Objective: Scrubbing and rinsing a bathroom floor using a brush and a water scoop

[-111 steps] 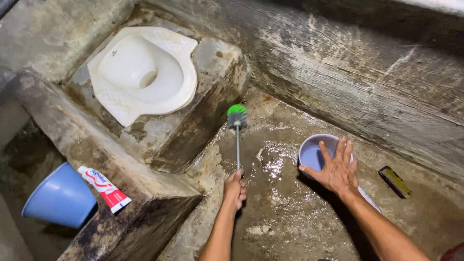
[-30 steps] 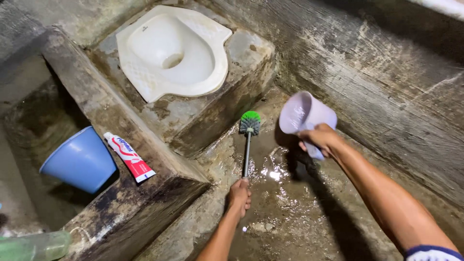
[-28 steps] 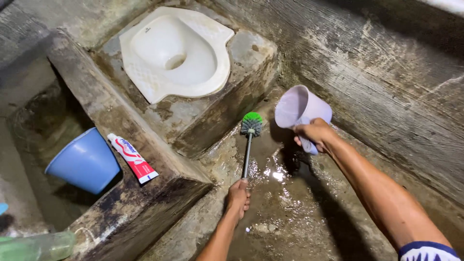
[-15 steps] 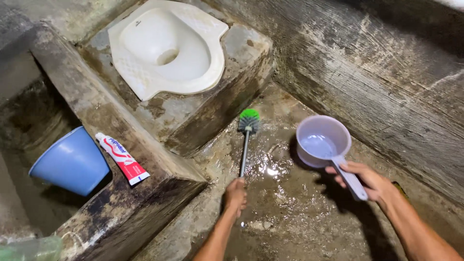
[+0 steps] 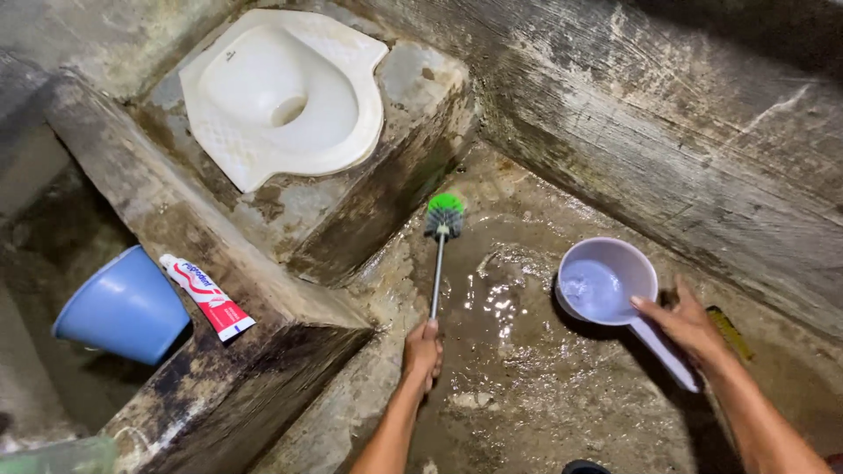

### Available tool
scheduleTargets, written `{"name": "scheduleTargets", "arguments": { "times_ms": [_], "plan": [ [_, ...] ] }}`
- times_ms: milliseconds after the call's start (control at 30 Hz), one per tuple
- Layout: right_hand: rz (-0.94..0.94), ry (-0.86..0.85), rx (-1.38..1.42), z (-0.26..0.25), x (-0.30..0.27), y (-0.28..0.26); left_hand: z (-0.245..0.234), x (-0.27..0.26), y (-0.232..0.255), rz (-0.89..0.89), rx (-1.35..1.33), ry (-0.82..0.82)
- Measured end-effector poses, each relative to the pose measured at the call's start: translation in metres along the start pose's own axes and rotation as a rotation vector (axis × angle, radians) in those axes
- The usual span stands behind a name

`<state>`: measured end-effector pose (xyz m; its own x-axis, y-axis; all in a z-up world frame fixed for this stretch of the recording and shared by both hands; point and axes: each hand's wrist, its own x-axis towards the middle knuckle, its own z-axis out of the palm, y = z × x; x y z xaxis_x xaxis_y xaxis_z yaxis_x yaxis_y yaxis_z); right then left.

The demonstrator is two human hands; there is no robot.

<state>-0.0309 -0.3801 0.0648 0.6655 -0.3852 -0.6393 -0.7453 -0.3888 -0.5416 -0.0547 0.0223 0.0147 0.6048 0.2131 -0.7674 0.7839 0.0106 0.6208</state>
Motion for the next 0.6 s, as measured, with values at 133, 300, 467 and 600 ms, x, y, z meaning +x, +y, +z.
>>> {"name": "scheduleTargets", "arguments": {
  "times_ms": [133, 300, 467, 600],
  "plan": [
    [-0.353, 0.186, -0.355, 0.049, 0.050, 0.023, 0.003, 0.040, -0.016, 0.003, -0.085, 0.047],
    [-0.459, 0.289, -0.491, 0.080, 0.041, 0.006, 0.033, 0.143, 0.004, 0.185, 0.062, 0.091],
    [-0.428, 0.266, -0.530, 0.077, 0.022, -0.006, 0.042, 0.099, 0.009, 0.137, -0.014, 0.088],
    [-0.418, 0.277, -0.516, 0.080, 0.006, -0.016, -0.008, 0.033, 0.018, 0.039, 0.018, 0.125]
  ]
}}
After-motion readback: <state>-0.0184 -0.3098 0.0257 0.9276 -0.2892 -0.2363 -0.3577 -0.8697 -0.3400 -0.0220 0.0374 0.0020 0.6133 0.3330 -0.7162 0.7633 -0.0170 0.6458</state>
